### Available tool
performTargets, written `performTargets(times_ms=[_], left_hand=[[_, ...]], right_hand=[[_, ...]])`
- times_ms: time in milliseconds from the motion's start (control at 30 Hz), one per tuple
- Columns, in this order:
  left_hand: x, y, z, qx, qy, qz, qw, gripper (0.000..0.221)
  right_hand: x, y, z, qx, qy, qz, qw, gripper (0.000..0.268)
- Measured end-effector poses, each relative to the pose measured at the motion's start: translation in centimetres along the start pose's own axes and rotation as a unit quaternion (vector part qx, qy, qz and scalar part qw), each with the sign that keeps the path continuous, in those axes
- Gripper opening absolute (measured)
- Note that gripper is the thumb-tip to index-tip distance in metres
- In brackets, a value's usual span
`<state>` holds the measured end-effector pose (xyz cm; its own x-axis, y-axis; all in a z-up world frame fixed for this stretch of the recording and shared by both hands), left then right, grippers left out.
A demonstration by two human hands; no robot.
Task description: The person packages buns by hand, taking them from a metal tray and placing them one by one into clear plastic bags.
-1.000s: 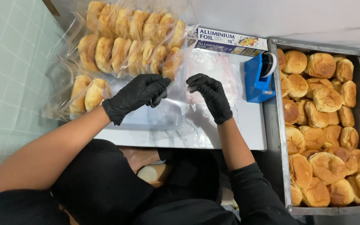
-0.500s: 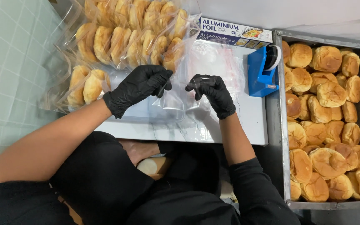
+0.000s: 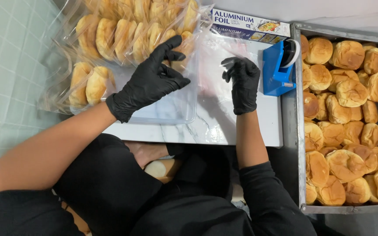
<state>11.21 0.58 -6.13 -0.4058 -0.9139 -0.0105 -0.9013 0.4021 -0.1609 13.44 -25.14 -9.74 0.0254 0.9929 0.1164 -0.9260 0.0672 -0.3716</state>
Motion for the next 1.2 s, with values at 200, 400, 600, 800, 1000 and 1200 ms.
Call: performTargets(times_ms=[200, 400, 600, 800, 1000, 1200], left_hand=[[0.8, 0.6, 2.3, -0.146, 0.046, -0.004, 0.988, 0.059], [0.5, 0.0, 4.6, -0.163, 0.055, 0.012, 0.985, 0.034], [0.5, 0.3, 2.8, -0.174, -0.030, 0.064, 0.982, 0.026], [0.2, 0.7, 0.5, -0.156, -0.134, 0.095, 0.974, 0.016], [1.3, 0.5, 3.6, -0.218, -0.016, 0.043, 0.975, 0.027], [0.5, 0.3, 4.0, -0.197, 0.025, 0.012, 0.980, 0.018]], right_hand=[[-3.3, -0.4, -3.8, -0.008, -0.051, -0.061, 0.997, 0.019], [-4.1, -0.6, -4.1, -0.028, -0.016, -0.058, 0.998, 0.020], [-4.0, -0.4, -4.4, -0.033, -0.004, -0.052, 0.998, 0.019], [-4.1, -0.4, -4.6, -0.016, -0.009, -0.064, 0.998, 0.018], [-2.2, 0.2, -4.3, -0.003, 0.010, -0.056, 0.998, 0.020], [-0.3, 0.2, -1.9, -0.011, -0.059, 0.021, 0.998, 0.024]])
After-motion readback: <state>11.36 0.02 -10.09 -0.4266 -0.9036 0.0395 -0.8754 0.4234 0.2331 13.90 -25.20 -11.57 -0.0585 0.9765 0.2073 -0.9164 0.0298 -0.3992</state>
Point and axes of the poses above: each hand's wrist, its own y-axis away from the middle knuckle, its own x-axis out of the palm, z = x × y, the point moved 7 cm from there along -y, towards the middle knuckle, and after that the axes turned 4 degrees about y, right-handed, at the moved point
